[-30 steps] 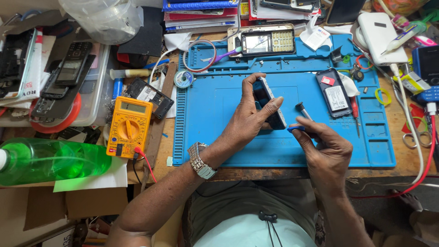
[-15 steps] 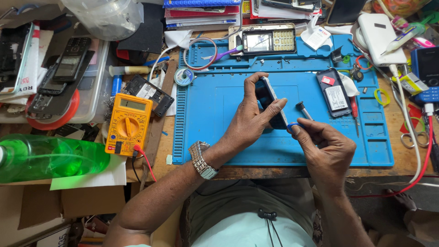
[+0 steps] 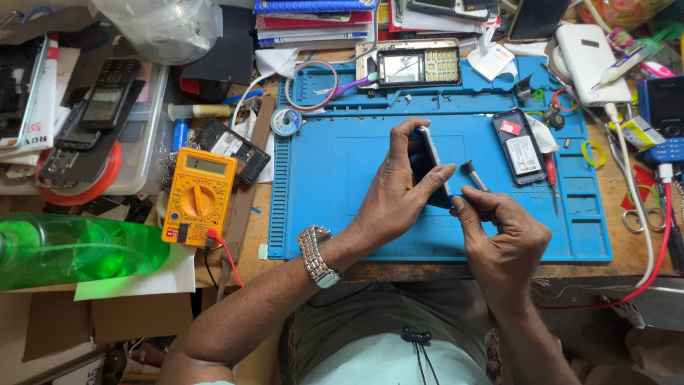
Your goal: The person disassembles a mobile phone on a cluttered workbench. They use a screwdriver to remove screws and a plastic pry tool to separate the phone's casing and internal components. The person then uses tweezers to handle small parts inside the device.
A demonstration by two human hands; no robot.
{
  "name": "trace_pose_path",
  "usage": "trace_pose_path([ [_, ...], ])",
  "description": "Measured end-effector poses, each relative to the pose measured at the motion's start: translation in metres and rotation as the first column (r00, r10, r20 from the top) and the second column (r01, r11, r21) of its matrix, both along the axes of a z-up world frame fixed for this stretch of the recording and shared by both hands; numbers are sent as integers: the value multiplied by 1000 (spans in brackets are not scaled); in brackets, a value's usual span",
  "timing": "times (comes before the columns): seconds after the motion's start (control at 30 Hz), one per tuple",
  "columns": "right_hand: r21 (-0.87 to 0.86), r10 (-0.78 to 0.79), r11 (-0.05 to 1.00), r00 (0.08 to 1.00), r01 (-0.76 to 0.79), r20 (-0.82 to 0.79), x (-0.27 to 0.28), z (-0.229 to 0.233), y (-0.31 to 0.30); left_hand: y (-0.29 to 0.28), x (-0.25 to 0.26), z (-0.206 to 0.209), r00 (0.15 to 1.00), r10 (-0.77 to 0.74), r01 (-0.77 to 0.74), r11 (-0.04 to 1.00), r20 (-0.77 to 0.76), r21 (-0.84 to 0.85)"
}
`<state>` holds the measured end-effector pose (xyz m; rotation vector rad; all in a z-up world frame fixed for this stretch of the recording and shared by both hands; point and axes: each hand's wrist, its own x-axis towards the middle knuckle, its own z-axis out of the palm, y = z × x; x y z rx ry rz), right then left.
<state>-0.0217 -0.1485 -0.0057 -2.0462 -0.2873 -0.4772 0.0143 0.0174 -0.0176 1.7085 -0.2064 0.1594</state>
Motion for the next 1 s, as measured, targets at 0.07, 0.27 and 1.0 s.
trace_pose_path([
  [0.07,-18,-8,1000,1000,8,20,2,-1,1,1,-1,1,1000,-9,9,1000,-26,0],
  [0.27,19,-23,1000,1000,23,-12,8,-1,4,1,3,-4,1000,-23,23,1000,13,-13],
  [1.0,-88,31,996,998,-26,60,20,18,11,1,-3,1,999,14,-16,999,29,42],
])
